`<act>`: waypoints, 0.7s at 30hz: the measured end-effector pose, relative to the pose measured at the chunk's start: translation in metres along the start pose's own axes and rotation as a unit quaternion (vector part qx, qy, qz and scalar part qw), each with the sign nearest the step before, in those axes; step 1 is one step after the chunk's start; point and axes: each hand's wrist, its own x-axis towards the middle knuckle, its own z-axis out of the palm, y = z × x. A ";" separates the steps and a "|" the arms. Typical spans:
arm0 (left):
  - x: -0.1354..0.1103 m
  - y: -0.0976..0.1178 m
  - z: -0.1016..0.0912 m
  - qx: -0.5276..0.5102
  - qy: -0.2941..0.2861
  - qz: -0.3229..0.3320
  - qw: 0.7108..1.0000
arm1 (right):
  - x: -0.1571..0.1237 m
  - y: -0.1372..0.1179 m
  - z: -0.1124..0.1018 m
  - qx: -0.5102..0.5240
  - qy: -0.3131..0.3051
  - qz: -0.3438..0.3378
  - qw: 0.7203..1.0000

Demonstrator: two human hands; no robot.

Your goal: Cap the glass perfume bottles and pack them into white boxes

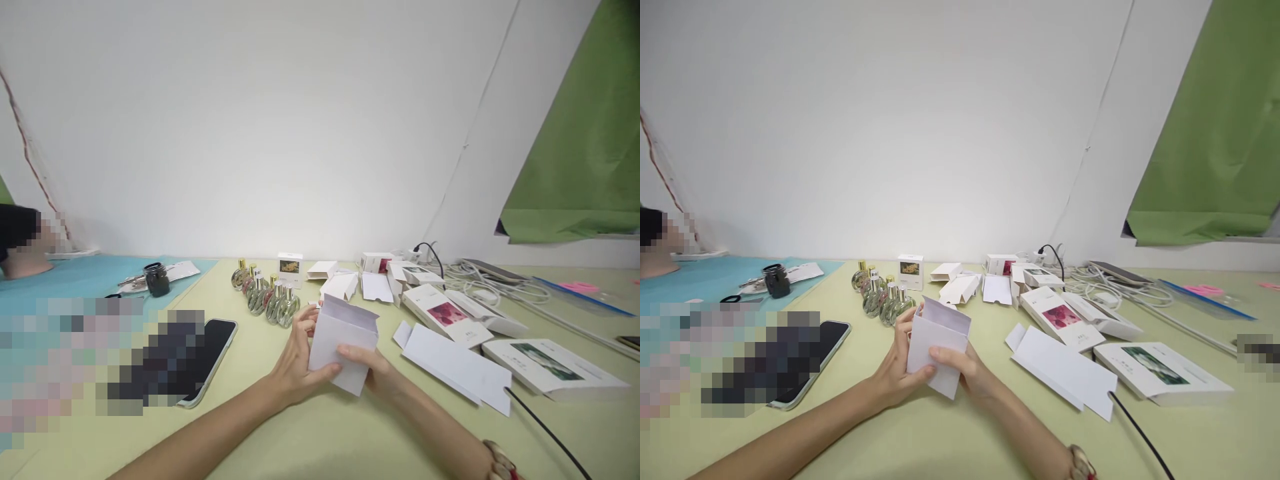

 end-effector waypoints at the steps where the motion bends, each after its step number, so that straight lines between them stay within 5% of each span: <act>1: 0.000 -0.001 0.001 0.000 0.001 -0.006 1.000 | 0.000 0.001 0.000 -0.001 0.002 0.007 1.000; 12: -0.002 -0.006 0.004 0.012 -0.018 -0.053 0.998 | -0.002 0.002 0.004 0.032 -0.009 0.013 0.999; 17: 0.000 -0.001 0.003 0.080 -0.030 -0.064 0.994 | 0.007 0.003 -0.010 0.053 0.172 -0.021 0.983; 21: 0.003 0.011 0.002 0.121 -0.149 -0.030 0.981 | 0.020 -0.002 -0.032 0.080 0.339 -0.080 0.934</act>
